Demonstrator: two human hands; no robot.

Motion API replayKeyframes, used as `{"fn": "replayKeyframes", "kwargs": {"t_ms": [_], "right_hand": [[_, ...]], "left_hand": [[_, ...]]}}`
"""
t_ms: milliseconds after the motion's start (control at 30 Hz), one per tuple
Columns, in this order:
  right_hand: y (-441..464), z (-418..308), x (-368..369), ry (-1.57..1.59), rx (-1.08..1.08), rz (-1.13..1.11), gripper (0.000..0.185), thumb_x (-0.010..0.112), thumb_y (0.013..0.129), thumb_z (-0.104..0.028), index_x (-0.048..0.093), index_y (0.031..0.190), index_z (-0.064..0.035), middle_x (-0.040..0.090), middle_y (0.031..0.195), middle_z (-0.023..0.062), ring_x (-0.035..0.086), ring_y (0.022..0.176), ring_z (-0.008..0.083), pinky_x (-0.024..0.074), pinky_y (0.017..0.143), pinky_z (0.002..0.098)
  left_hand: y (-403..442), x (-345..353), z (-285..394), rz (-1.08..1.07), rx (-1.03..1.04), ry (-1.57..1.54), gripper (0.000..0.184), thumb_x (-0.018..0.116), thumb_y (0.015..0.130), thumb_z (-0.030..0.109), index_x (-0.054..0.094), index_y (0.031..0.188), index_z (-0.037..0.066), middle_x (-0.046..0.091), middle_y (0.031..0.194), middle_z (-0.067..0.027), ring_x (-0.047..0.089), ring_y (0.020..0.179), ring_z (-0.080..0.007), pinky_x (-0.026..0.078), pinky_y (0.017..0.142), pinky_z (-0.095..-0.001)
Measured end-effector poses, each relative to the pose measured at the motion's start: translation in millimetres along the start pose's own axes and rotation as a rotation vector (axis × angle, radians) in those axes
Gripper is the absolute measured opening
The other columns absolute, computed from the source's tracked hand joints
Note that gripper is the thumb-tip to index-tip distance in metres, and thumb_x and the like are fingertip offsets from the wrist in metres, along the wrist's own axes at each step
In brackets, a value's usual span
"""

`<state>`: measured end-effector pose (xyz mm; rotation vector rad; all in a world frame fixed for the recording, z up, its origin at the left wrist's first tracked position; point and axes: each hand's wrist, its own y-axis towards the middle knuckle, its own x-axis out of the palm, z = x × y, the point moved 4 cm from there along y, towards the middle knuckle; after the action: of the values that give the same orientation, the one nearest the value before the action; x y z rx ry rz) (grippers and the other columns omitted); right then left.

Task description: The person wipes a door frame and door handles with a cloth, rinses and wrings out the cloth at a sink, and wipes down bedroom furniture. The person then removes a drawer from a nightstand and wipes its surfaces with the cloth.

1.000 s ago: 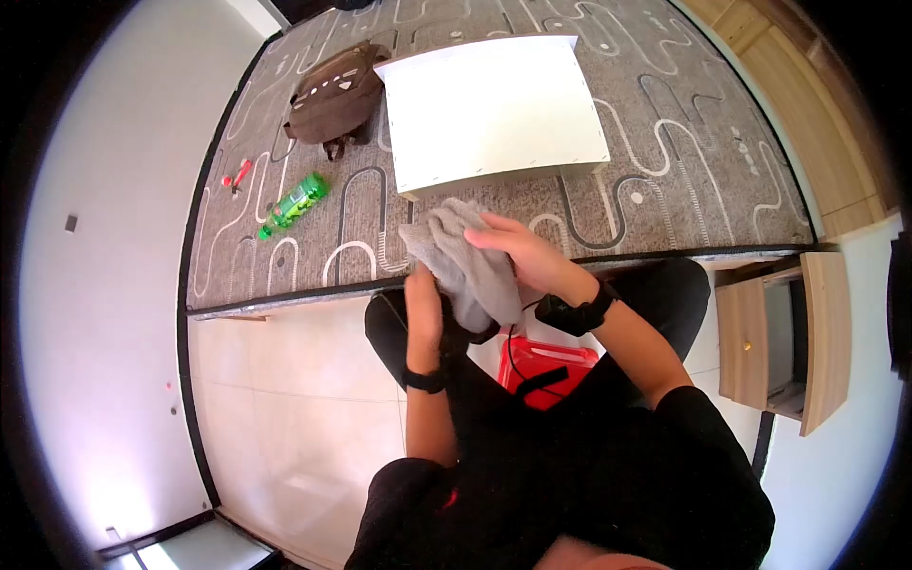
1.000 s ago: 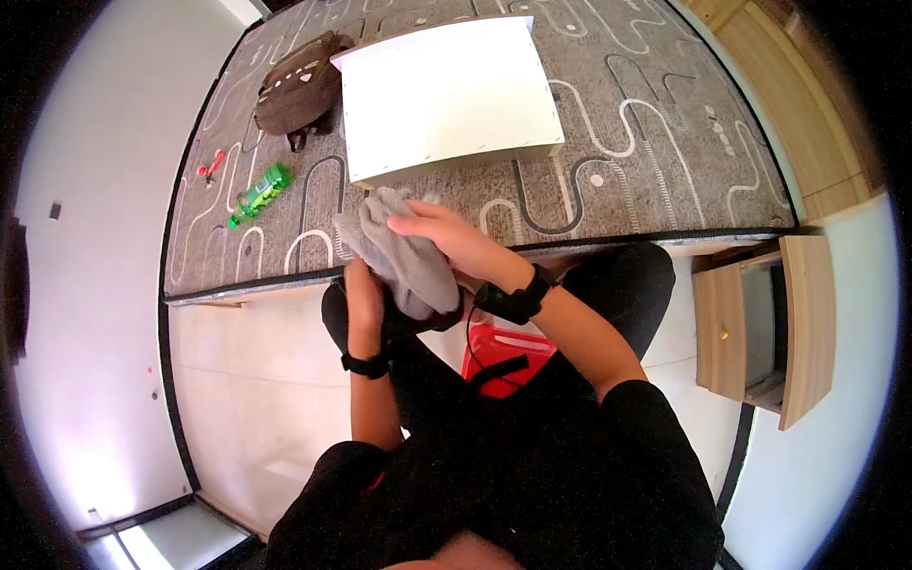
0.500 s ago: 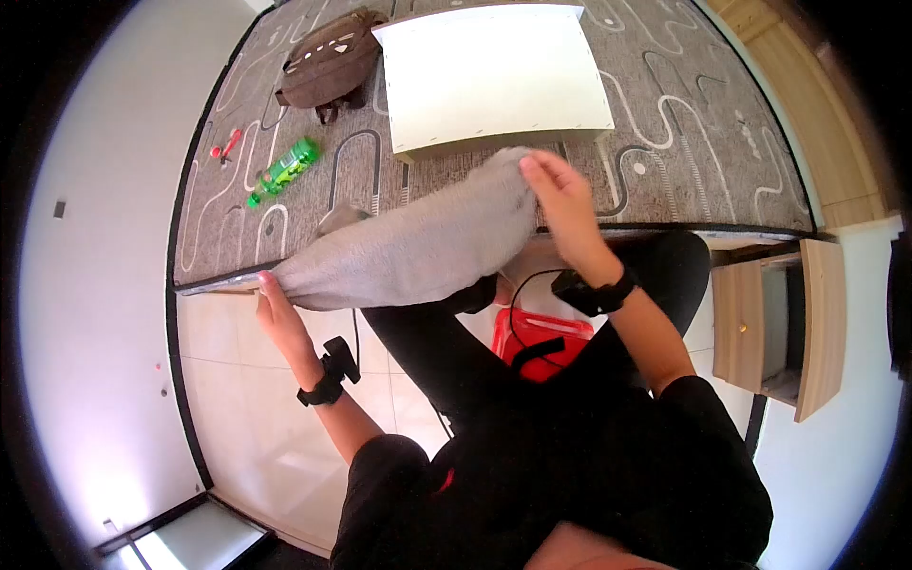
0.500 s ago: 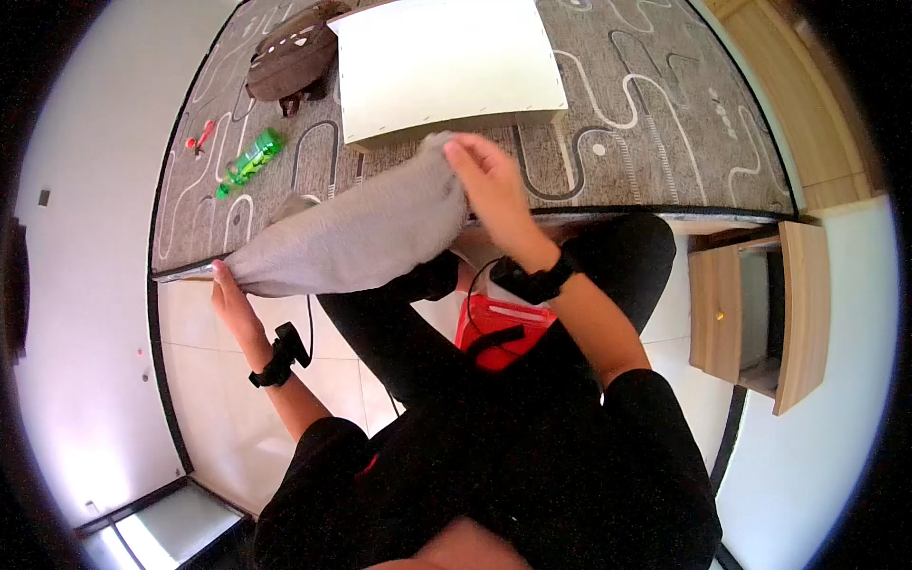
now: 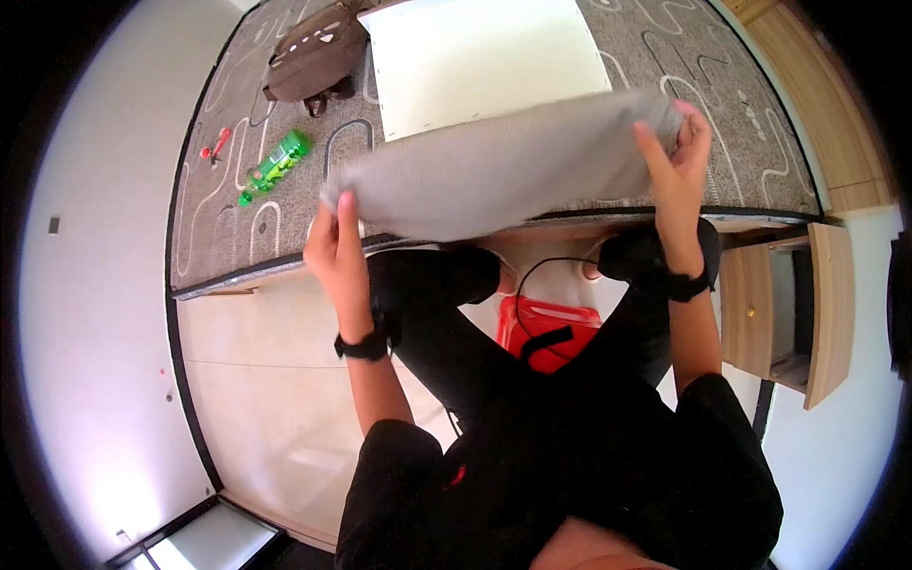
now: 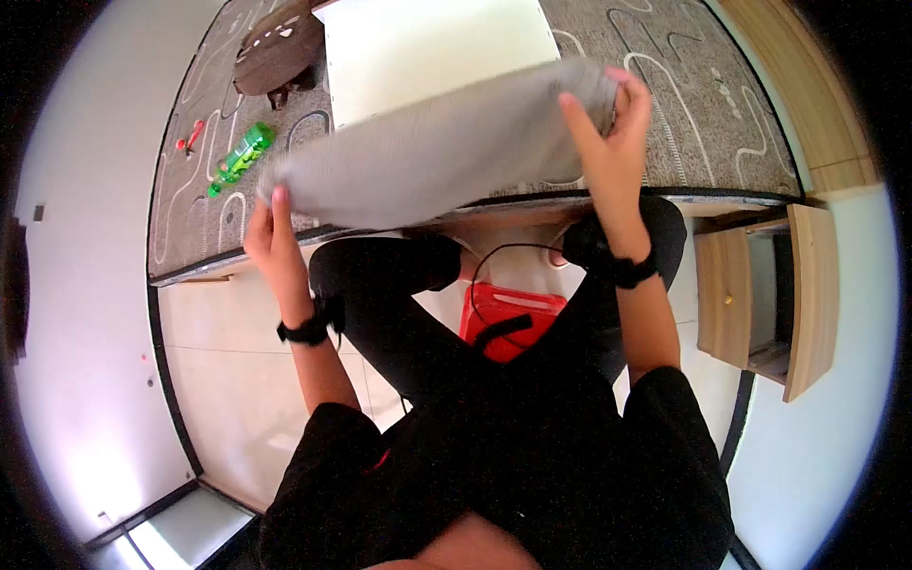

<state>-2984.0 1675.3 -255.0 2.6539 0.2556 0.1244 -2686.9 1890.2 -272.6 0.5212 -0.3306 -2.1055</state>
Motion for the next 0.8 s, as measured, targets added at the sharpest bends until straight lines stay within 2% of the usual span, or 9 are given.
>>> {"fn": "replayKeyframes", "kwargs": {"t_ms": [67,100,133,200,267,333,400,433,800], "right_hand": [[25,-4,1,-0.067,-0.193,-0.024,0.052,0.068,0.082,-0.006,0.037,0.123,-0.0027,0.053,0.114,0.0121,0.051,0.102,0.0148,0.0423,0.084,0.0256],[38,-6,5,-0.146,-0.245,-0.029,0.052,0.066,0.086,-0.021,0.037,0.123,-0.0007,0.054,0.112,0.017,0.052,0.104,0.0208,0.0429,0.087,0.0331],[52,-2,11,-0.148,-0.249,-0.036,0.052,0.066,0.086,-0.021,0.037,0.123,-0.0007,0.054,0.112,0.017,0.052,0.104,0.0208,0.0429,0.087,0.0331],[81,8,32,-0.61,-0.381,-0.071,0.063,0.066,0.085,-0.031,0.035,0.129,0.0016,0.053,0.117,0.019,0.053,0.104,0.0261,0.0407,0.092,0.0359],[104,57,66,-0.952,-0.28,-0.355,0.064,0.057,0.088,-0.043,0.038,0.127,0.0029,0.052,0.112,0.026,0.05,0.106,0.034,0.0402,0.093,0.0441],[103,147,93,-1.037,-0.224,-0.376,0.079,0.045,0.086,-0.059,0.038,0.131,0.0056,0.049,0.112,0.033,0.044,0.109,0.0468,0.0311,0.099,0.0532],[84,166,103,-1.188,-0.387,-0.31,0.08,0.045,0.086,-0.059,0.038,0.132,0.0062,0.047,0.113,0.0338,0.041,0.111,0.0484,0.0275,0.101,0.0542],[80,165,108,-1.337,-0.539,-0.242,0.081,0.044,0.086,-0.059,0.038,0.133,0.0068,0.046,0.114,0.0345,0.039,0.113,0.0501,0.024,0.103,0.0552],[86,164,103,-1.209,-0.53,-0.326,0.073,0.047,0.086,-0.054,0.043,0.13,0.0044,0.044,0.121,0.0321,0.037,0.116,0.0468,0.0205,0.105,0.0552]], "left_hand": [[29,28,11,0.043,0.021,-0.037,0.028,0.058,0.092,0.019,0.062,0.108,-0.004,0.064,0.087,-0.0033,0.051,0.076,-0.0062,0.043,0.069,-0.0212],[47,40,10,0.047,0.063,0.001,0.03,0.059,0.091,0.022,0.062,0.104,-0.005,0.065,0.085,-0.0063,0.052,0.073,-0.0071,0.044,0.067,-0.022],[66,54,8,0.054,0.106,0.039,0.032,0.06,0.09,0.025,0.063,0.1,-0.005,0.065,0.083,-0.0093,0.053,0.071,-0.0079,0.044,0.065,-0.0229],[101,86,6,-0.035,0.128,0.277,0.043,0.06,0.088,0.037,0.06,0.1,-0.004,0.065,0.077,-0.0128,0.058,0.064,-0.0168,0.047,0.061,-0.0293],[128,129,-35,-0.105,0.096,0.445,0.057,0.055,0.086,0.049,0.056,0.103,-0.006,0.064,0.082,-0.0167,0.061,0.073,-0.0303,0.048,0.071,-0.0392],[132,171,-100,-0.213,0.182,0.789,0.07,0.049,0.085,0.055,0.05,0.11,-0.01,0.059,0.096,-0.0248,0.055,0.096,-0.0424,0.039,0.091,-0.0495],[113,185,-101,-0.07,0.425,0.953,0.074,0.048,0.085,0.055,0.048,0.11,-0.014,0.05,0.113,-0.0322,0.041,0.114,-0.0479,0.023,0.103,-0.0539],[114,187,-106,-0.097,0.392,0.945,0.074,0.048,0.084,0.053,0.046,0.113,-0.015,0.046,0.118,-0.0326,0.035,0.119,-0.0487,0.018,0.105,-0.055],[121,188,-105,-0.049,0.455,0.937,0.07,0.051,0.083,0.049,0.046,0.113,-0.013,0.044,0.122,-0.0312,0.034,0.121,-0.046,0.02,0.106,-0.0535]]}}
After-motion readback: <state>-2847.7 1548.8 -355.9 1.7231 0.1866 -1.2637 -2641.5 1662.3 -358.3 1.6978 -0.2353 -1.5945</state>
